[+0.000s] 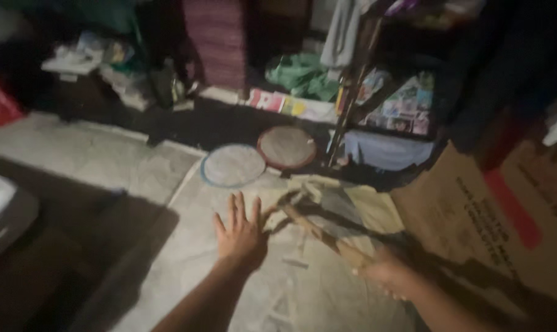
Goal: The person folds a sheet, removes and folds a bedsheet from a foam mattress, moves the mattress aside, and sweeps the floor with a broom.
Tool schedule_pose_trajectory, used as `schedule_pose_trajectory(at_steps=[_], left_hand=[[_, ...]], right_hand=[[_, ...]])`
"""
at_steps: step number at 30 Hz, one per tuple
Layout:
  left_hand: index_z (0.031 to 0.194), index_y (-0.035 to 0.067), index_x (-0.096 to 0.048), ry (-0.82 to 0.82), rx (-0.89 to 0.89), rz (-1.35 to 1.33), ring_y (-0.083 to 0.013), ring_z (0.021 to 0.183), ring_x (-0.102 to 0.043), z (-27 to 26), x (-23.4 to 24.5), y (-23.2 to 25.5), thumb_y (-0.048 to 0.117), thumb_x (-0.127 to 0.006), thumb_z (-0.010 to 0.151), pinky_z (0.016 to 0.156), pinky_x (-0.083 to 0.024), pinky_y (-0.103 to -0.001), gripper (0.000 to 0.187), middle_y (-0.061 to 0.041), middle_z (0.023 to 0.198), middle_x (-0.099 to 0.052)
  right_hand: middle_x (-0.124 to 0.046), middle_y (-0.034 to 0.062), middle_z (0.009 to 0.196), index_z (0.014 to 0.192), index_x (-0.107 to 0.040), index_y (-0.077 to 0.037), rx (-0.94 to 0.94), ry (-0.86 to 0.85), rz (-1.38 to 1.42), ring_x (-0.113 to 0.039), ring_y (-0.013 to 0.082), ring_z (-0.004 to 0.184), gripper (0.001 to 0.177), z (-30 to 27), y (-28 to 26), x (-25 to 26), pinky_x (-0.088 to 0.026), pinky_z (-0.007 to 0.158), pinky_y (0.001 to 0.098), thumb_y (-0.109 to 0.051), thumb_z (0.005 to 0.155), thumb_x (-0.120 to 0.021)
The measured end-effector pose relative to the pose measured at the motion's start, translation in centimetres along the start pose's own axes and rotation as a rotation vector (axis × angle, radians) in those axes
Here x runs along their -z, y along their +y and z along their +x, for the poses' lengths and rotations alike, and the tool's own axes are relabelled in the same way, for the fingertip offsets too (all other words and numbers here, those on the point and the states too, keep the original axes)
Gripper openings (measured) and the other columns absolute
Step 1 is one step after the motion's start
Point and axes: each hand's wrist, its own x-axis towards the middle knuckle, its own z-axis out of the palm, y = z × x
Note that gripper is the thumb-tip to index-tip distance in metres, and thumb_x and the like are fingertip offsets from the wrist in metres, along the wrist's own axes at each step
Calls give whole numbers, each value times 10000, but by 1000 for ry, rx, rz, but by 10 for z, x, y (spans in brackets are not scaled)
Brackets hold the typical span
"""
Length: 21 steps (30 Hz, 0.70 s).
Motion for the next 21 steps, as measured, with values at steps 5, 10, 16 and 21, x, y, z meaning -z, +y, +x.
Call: schedule_pose_trajectory(at_steps=[5,10,16,21], left_hand=[[1612,168,-199,53,-97,1,-365,1574,6,13,7,9,452,-548,985,1188,-104,-680,773,-195,1697,-57],[1612,175,-158,14,-194,-10,-371,1563,49,38,13,17,459,-554,975,1178,-56,-687,802,-202,1689,-16],[1608,171,-165,72,-393,-55,-361,1565,36,71,26,9,467,-539,978,1184,-67,-675,790,-199,1683,-23],[1607,220,-177,25,-492,-87,-354,1566,34,74,43,-28,467,-560,951,1189,-77,-663,799,-189,1691,-14]], right_hand=[[-620,116,680,1095,-691,-3,-76,3,81,-570,218,503,523,-12,13,-17,-448,455,388,-472,875,-759],[-661,158,717,1177,-735,22,-108,66,222,-607,254,512,645,-18,8,-6,-465,462,401,-560,908,-665],[-720,127,843,1233,-592,-32,-24,325,206,-752,302,678,568,-31,-26,-6,-605,566,450,-386,823,-762],[-722,176,915,1162,-711,24,-93,508,-27,-763,296,878,565,-78,-63,-24,-602,765,408,-419,827,-812]])
